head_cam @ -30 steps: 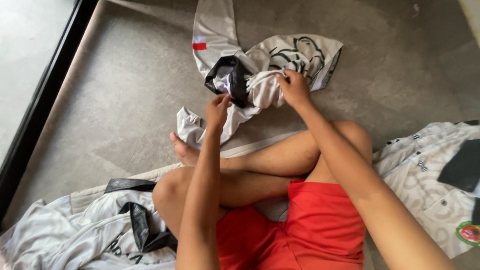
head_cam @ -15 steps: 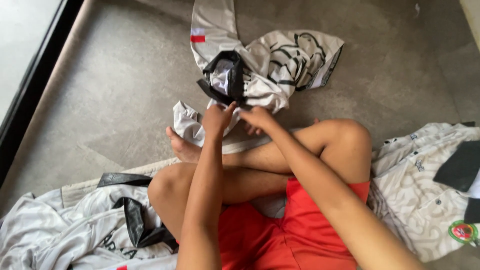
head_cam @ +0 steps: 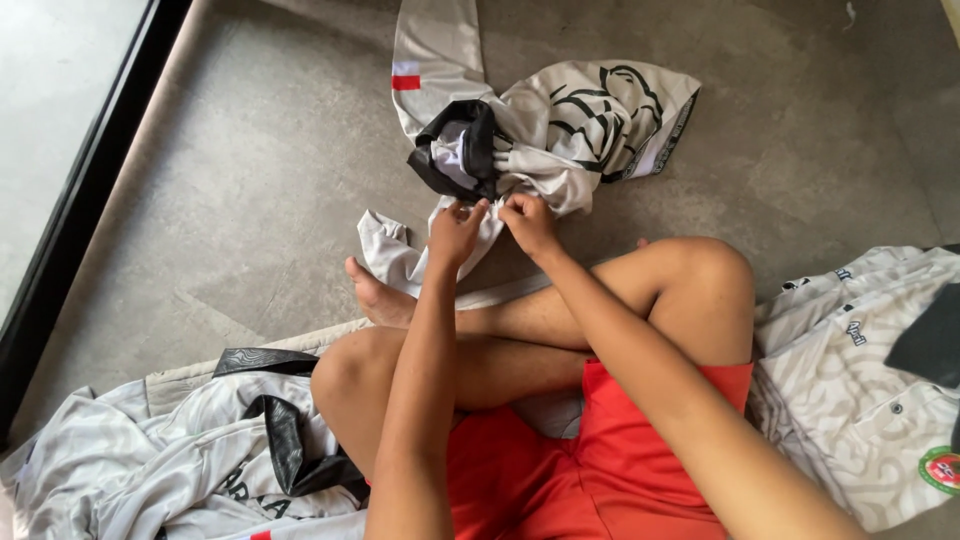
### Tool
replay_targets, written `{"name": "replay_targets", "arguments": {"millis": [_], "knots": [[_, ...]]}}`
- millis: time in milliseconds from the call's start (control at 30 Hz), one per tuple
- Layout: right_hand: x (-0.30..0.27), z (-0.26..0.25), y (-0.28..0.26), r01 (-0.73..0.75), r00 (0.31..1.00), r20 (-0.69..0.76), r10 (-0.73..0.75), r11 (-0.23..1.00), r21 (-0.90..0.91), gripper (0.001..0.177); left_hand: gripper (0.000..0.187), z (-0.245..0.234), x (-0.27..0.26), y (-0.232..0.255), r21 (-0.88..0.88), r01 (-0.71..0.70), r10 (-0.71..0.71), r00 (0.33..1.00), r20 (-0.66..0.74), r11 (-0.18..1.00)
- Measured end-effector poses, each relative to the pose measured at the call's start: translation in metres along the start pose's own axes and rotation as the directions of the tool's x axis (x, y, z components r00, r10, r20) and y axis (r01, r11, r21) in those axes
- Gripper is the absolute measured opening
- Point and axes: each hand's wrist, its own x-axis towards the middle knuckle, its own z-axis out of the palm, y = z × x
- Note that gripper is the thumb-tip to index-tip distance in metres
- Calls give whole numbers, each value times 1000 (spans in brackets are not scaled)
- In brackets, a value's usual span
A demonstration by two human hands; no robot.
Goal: The person folds a white shirt with a graphic print by smoothing it out on the floor and folding the sleeves and body.
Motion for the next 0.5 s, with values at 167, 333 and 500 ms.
{"name": "replay_targets", "arguments": {"millis": [167,333,500], "knots": [[-51,-23,-37,-103,885,462,-59,942,318,5,79,-37,-35,36,-49,117,-119,992,-34,992],[-44,-23,-8,-354,583,813,-1,900,255,3,58,-2,15,-31,-400,122,-134,991,-4,909],[-52,-41,-49,-255,610,770,188,966,-34,25,55,-46,5,-13,-905,-7,-417,886,-202,425]]}}
